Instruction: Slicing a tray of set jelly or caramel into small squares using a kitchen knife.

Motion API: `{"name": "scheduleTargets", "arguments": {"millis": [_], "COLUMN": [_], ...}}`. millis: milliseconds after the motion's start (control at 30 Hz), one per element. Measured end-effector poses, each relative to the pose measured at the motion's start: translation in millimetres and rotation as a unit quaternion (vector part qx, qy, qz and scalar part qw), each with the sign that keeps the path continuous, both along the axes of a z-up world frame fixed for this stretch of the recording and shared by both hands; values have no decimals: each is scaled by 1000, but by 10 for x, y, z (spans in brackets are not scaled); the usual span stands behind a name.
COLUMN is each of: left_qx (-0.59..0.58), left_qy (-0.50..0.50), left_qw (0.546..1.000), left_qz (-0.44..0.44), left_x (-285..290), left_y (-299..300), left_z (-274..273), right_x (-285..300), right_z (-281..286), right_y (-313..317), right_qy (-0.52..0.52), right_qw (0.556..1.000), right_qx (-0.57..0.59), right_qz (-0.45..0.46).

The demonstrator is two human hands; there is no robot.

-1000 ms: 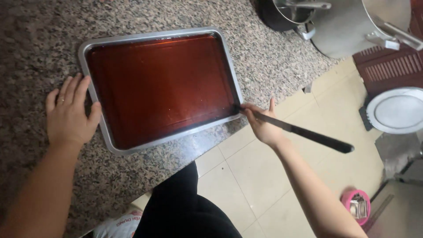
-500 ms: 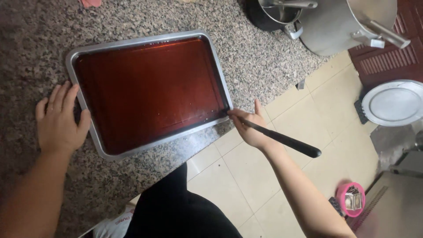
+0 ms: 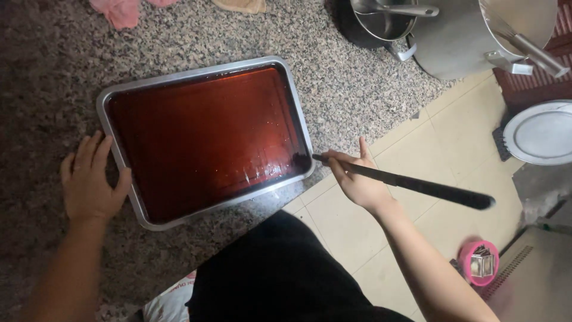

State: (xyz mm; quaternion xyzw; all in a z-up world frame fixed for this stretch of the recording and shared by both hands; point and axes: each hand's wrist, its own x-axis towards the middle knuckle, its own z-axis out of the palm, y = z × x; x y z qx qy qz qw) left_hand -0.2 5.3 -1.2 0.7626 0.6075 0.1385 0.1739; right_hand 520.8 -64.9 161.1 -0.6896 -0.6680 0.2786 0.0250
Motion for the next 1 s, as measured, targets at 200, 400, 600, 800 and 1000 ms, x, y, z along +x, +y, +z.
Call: {"name": "scheduleTargets", "arguments": {"millis": [200,400,600,800,1000], "left_qx": [-34,-88,-215,-287,-201], "left_qy": [-68,5,-92,-11,-234], "left_qw": [997,968,885,870,817], "left_qz": [20,234,404,401,488], "left_x": [111,611,1094,1688,2560], "left_y": [24,63,111,-306,-950], "left_z": [267,398,855,905,344], "right_x": [138,312,755,1533,1932], "right_z": [-74,-145,-231,-256,-237], "right_y": [74,106,10,-99,-77], "right_qy": [51,114,170,191,162], "right_qw": [994,983,972,965,970], "right_qx": [76,127,154,178,173], "right_qz": [-53,-68,-40,-27,-57]}}
